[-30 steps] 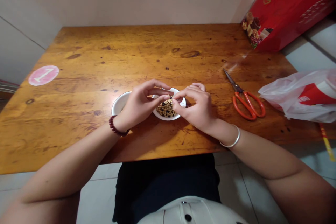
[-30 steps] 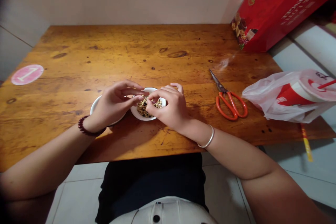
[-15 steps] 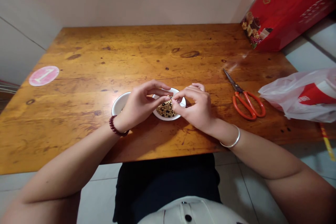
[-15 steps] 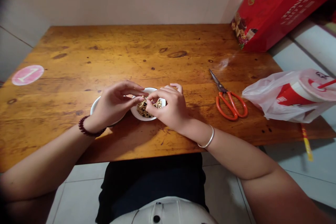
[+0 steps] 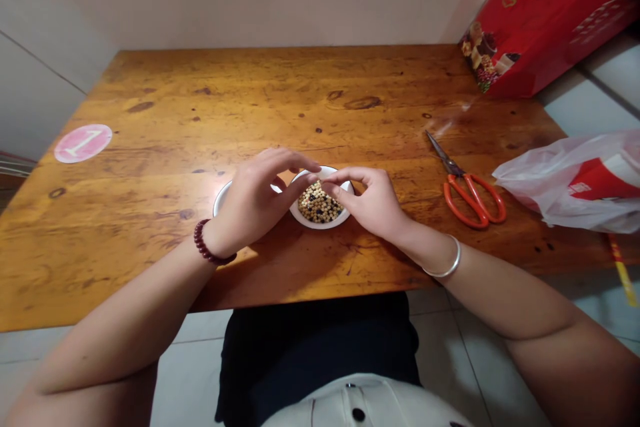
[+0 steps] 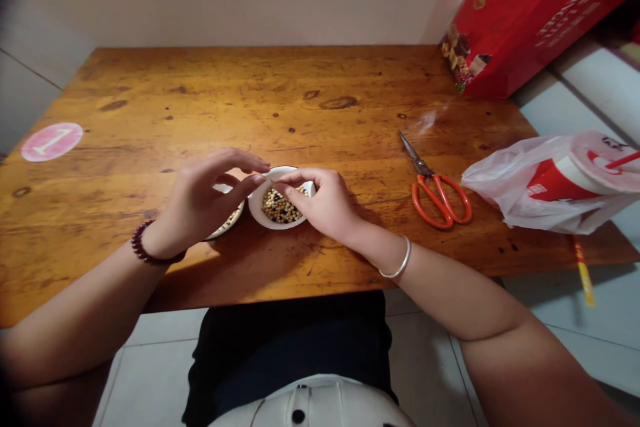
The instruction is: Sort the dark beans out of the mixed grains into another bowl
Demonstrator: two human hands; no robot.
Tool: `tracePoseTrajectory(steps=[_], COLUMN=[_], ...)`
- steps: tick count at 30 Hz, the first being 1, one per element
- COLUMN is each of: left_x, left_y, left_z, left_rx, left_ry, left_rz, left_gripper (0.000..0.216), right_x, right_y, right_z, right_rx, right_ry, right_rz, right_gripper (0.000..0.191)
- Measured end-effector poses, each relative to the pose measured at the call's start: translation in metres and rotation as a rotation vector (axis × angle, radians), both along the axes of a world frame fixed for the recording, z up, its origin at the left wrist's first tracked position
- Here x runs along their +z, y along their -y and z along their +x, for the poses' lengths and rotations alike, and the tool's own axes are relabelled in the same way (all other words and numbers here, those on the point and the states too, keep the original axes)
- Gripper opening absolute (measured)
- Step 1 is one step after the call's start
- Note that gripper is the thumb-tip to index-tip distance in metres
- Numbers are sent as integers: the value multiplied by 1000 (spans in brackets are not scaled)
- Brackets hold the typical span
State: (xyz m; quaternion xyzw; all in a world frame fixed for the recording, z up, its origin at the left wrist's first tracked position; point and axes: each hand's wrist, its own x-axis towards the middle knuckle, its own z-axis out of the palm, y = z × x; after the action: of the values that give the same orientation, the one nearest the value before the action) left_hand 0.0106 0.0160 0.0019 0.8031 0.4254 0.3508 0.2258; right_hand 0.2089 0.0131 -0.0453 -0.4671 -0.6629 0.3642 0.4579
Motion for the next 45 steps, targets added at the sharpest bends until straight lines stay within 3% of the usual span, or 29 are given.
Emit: tracePoseTrajectory(steps=[7,13,17,21,27,30,34,39,45], left_x=[-1,4,6,4,19,32,35,23,14], left_y=[-2,2,2,3,5,4,-2,-3,-1], left_z=[-3,-5,-10,-7,-16,-38,-55,-43,-40], left_rx=[-77,-3,16,35,107,225,194,94,87], left_ry=[-259,-513,-533,-513,-485,-760,-1082,-1186,-1186], left_rz=[246,403,420,452,354,149,-84,-63,-49], left_gripper=[18,17,16,14,17,13,15,6,20], right_x=[-2,-2,1,-1,2,2,-1,-3,0], right_y=[1,2,4,5,6,5,4,5,6], right_z=[-2,-4,-4,-5,-4,-4,-4,-3,-3], right_rx=[56,49,47,-8,-48,-57,-91,-90,-76], right_ry=[-21,86,118,149,148,130,137,133,142], right_rz=[-19,60,161,141,132,141,106,92,79], right_gripper=[15,27,21,12,7,6,8,12,14])
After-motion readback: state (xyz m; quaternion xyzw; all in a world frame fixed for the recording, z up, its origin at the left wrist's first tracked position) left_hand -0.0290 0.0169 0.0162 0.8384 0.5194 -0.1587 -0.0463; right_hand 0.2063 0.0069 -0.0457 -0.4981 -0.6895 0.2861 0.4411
